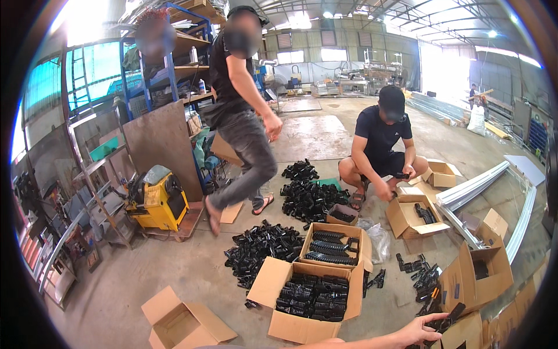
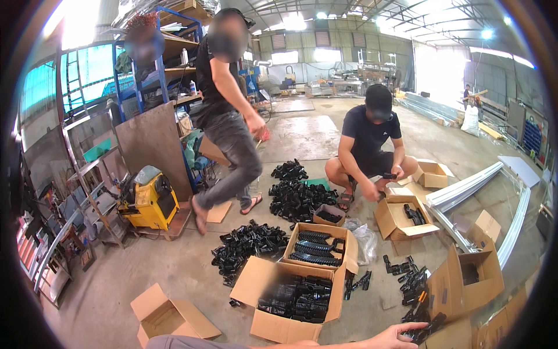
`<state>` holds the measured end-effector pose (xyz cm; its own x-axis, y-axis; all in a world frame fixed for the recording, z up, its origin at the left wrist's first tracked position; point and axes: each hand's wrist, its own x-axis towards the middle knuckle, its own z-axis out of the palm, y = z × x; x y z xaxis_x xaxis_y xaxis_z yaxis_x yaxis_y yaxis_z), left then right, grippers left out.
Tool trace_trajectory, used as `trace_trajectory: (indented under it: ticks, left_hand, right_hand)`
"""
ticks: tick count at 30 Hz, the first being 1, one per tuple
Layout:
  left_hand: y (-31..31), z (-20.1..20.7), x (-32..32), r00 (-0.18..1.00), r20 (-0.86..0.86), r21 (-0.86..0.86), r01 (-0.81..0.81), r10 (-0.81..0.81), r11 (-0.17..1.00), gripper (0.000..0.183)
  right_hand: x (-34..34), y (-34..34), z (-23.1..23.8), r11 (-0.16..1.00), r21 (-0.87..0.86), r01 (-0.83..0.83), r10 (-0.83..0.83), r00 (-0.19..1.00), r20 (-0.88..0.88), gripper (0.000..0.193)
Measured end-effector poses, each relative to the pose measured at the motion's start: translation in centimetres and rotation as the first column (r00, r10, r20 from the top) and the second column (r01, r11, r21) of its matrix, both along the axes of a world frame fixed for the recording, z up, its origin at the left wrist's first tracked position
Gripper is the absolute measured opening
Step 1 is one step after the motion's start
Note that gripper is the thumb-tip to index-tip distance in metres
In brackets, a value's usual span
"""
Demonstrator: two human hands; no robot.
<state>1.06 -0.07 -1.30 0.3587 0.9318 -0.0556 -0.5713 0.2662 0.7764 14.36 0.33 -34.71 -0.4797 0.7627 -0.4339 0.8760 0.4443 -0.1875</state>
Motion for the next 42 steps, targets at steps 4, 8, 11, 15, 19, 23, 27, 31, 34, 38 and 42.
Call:
trace_trajectory:
  ticks: [4,8,11,15,19,23,27,31,34,38,42]
  left_hand:
    - [1.2,-2.8,0.3,0.997,-0.005,0.039,0.074,-0.074,0.996,0.075]
    - [0.4,-2.5,-0.3,0.998,-0.04,-0.006,0.046,-0.047,0.999,0.073]
    - [-0.3,-0.4,0.0,1.0,-0.013,-0.01,-0.002,0.002,1.0,0.074]
    - [-1.2,0.7,-0.4,0.998,0.012,-0.037,0.068,-0.068,0.997,0.072]
    - [-2.1,0.7,0.4,0.997,0.004,0.001,0.073,-0.073,0.997,0.076]
    - [-3.6,1.9,1.0,0.995,0.015,-0.039,0.096,-0.096,0.995,0.075]
    - [-4.7,2.2,2.2,0.989,-0.02,-0.038,0.148,-0.149,0.988,0.075]
    - [-5.2,1.9,2.6,0.984,-0.053,-0.014,0.17,-0.171,0.985,0.074]
    - [-5.4,1.9,2.7,0.979,-0.086,0.005,0.184,-0.183,0.983,0.073]
    - [-5.5,1.6,2.9,0.977,-0.121,0.026,0.178,-0.174,0.984,0.073]
    - [-5.5,1.5,3.3,0.981,-0.115,0.003,0.157,-0.155,0.988,0.077]
  right_hand:
    - [2.7,0.3,2.9,0.996,-0.088,0.015,-0.022,0.996,-0.086,0.055]
    - [5.6,1.0,10.0,0.986,-0.165,0.028,-0.087,0.928,-0.363,0.063]
    - [5.8,0.5,22.5,0.911,-0.088,0.403,-0.371,0.708,-0.601,0.032]
    - [5.4,-2.1,33.4,0.848,-0.255,0.464,-0.365,0.163,-0.917,0.012]
    - [5.2,-5.4,35.6,0.718,-0.33,0.612,-0.309,-0.143,-0.94,0.013]
    - [5.3,-7.3,35.4,0.679,-0.201,0.706,-0.229,-0.057,-0.972,0.013]
    - [5.6,-8.0,35.9,0.619,-0.152,0.771,-0.165,-0.061,-0.984,0.014]
    - [5.8,-8.0,35.8,0.572,-0.151,0.806,-0.14,-0.086,-0.986,0.016]
    - [6.0,-7.9,35.8,0.547,-0.135,0.826,-0.139,-0.069,-0.988,0.014]
    - [6.2,-8.0,35.8,0.537,-0.117,0.836,-0.137,-0.051,-0.989,0.014]
    - [6.4,-8.1,35.9,0.541,-0.11,0.834,-0.133,-0.044,-0.99,0.014]
